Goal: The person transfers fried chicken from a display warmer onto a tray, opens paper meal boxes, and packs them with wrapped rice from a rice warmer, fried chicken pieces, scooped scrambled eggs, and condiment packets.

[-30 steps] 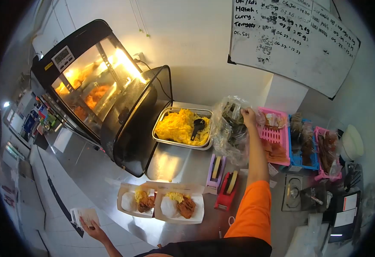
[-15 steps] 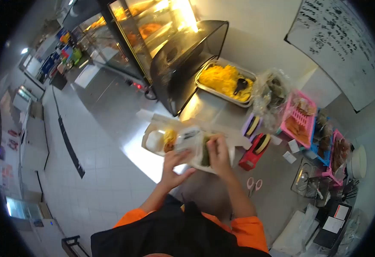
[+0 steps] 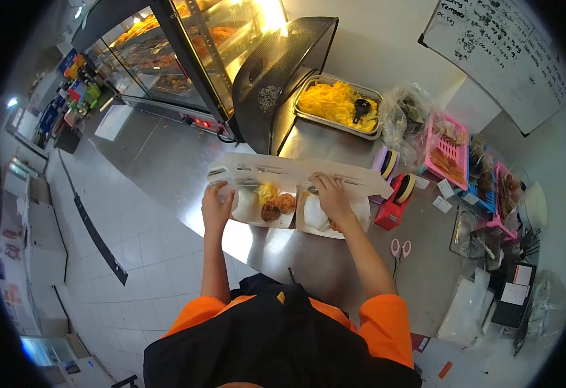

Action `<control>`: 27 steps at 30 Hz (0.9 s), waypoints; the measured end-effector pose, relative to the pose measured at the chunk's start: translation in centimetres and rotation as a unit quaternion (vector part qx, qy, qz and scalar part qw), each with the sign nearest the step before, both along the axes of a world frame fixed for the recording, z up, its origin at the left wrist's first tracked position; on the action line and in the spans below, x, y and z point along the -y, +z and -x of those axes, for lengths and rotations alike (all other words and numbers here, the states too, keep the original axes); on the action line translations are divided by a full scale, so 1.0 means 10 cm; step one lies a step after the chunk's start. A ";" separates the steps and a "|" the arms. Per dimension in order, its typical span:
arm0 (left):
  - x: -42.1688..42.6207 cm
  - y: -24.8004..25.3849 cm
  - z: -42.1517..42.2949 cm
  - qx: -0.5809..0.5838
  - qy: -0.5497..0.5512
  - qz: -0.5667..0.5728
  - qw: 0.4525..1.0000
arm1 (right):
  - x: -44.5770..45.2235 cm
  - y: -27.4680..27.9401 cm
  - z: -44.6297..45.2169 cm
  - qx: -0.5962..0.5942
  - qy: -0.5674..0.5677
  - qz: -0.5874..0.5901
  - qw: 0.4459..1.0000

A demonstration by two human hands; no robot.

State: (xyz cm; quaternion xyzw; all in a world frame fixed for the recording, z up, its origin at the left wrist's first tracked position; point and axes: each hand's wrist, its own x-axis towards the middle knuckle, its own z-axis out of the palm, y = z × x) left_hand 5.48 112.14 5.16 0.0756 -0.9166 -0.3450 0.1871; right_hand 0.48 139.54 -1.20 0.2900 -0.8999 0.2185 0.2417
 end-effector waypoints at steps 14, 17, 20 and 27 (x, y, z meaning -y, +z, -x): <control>-0.55 1.14 -0.08 -0.001 -0.444 -0.482 0.755 | 0.16 0.44 -0.38 0.206 -0.150 0.144 0.956; -0.72 1.22 -0.03 0.016 -0.498 -0.469 0.729 | -0.01 0.89 -0.47 0.327 0.056 0.549 0.767; -0.99 1.23 -0.02 0.034 -0.508 -0.464 0.725 | -0.12 1.66 -0.82 0.270 0.194 0.619 0.711; -1.82 1.04 -0.15 0.048 -0.518 -0.395 0.757 | -0.78 1.77 -1.20 0.213 0.036 0.435 0.874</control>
